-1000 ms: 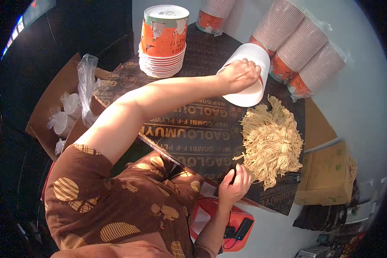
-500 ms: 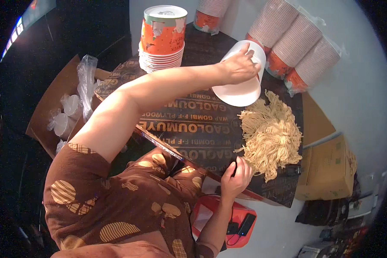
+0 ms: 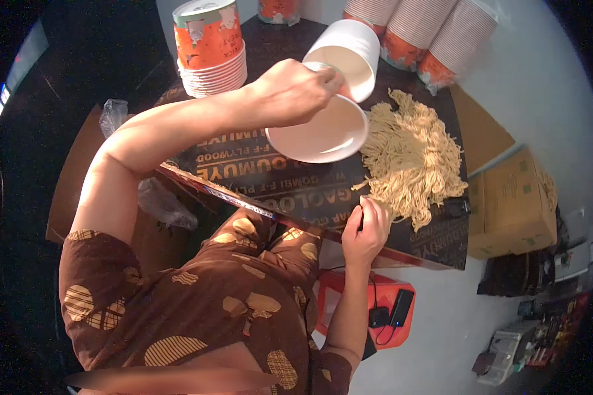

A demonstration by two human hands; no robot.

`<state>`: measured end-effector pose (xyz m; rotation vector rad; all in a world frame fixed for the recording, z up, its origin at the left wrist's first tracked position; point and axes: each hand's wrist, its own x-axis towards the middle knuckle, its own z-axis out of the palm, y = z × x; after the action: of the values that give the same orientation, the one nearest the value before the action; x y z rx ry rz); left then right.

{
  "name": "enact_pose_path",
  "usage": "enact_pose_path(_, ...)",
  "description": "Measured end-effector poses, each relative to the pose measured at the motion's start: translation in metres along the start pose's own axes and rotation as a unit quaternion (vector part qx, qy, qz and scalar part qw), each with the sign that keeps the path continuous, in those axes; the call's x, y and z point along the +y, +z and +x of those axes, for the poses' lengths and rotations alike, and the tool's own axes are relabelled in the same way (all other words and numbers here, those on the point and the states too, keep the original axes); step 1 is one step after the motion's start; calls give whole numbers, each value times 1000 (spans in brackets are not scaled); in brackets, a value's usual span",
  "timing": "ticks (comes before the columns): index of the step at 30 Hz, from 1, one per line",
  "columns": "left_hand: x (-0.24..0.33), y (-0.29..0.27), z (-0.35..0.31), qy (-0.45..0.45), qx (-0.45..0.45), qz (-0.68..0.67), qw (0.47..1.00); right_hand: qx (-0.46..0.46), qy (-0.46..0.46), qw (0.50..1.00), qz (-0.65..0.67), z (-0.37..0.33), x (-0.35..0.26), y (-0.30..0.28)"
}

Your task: Manually attaching elastic cord handles to paper buckets.

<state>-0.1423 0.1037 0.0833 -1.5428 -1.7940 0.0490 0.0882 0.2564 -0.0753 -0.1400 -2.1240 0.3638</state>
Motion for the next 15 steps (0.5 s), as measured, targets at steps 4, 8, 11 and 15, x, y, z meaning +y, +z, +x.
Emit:
enact_pose_path(4,20,-16,-9,-60,-95,-39,993,11,92,987,130,2,2,-7)
enact_pose_path(8,27,-41,-26,-82,-57,-125,987,12,140,981,136,4,-1,-26)
enact_pose_path(11,27,-40,-36,-96,-12,-195,976,10,152,985,84,8,2,-39)
enact_pose_path(15,31,-47,-57,-127,41,-241,961,24,150,988,24,7,19,-50)
